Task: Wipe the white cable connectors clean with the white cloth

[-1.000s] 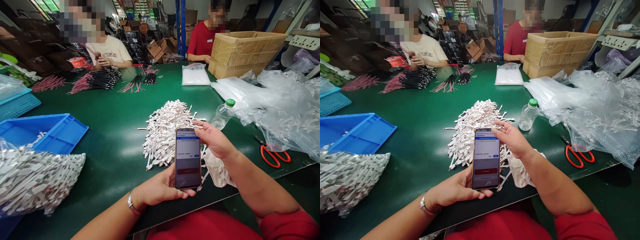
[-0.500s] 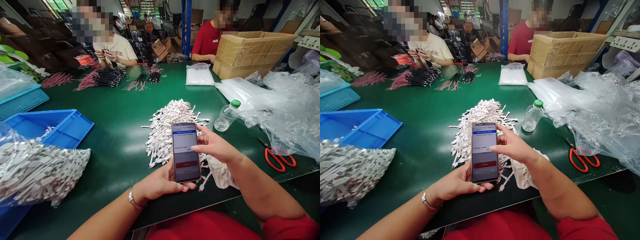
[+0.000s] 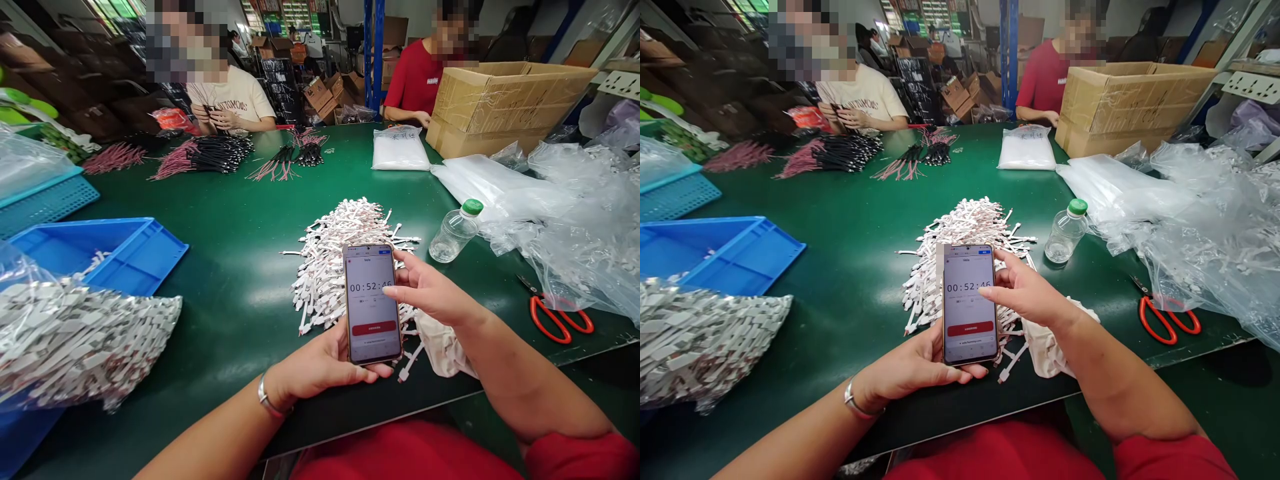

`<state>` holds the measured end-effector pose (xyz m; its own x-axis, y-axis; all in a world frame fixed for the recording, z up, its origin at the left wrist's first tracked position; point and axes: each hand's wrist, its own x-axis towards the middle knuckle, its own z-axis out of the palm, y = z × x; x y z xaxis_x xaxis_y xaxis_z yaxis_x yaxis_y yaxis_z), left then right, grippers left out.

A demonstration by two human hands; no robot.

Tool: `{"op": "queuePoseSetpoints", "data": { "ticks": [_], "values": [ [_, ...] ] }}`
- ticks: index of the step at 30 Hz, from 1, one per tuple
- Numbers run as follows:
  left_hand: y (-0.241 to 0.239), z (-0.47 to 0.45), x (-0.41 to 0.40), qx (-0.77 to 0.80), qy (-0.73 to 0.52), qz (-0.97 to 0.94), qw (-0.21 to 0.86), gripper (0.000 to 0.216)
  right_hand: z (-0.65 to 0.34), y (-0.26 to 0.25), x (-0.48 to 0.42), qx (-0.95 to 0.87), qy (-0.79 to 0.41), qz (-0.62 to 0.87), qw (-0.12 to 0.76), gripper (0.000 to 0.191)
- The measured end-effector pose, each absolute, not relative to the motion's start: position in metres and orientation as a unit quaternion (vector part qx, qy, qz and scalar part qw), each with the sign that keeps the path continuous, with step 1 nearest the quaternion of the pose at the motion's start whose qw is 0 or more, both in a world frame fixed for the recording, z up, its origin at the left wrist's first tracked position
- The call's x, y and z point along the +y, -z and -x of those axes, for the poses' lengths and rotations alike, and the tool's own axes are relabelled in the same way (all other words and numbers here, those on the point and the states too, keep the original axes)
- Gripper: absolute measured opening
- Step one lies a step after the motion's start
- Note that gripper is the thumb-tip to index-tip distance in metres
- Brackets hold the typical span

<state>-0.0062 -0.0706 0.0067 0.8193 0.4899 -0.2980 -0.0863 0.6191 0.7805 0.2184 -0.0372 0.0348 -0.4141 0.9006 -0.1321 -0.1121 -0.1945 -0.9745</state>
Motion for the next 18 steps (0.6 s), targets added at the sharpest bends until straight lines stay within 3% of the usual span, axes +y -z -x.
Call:
{"op": "queuePoseSetpoints", "data": {
  "ticks": [11, 18],
  "values": [
    [-0.011, 0.007, -0.070, 0.241, -0.172, -0.413, 0.861, 0.072, -0.219, -0.037, -0.036, -0.512, -0.672, 0.369, 0.387, 0.060],
    [-0.017, 0.018, -0.065, 0.240, -0.239, -0.424, 0.840, 0.069, -0.221, -0.035, -0.041, -0.568, -0.689, 0.380, 0.241, 0.076]
  ]
}}
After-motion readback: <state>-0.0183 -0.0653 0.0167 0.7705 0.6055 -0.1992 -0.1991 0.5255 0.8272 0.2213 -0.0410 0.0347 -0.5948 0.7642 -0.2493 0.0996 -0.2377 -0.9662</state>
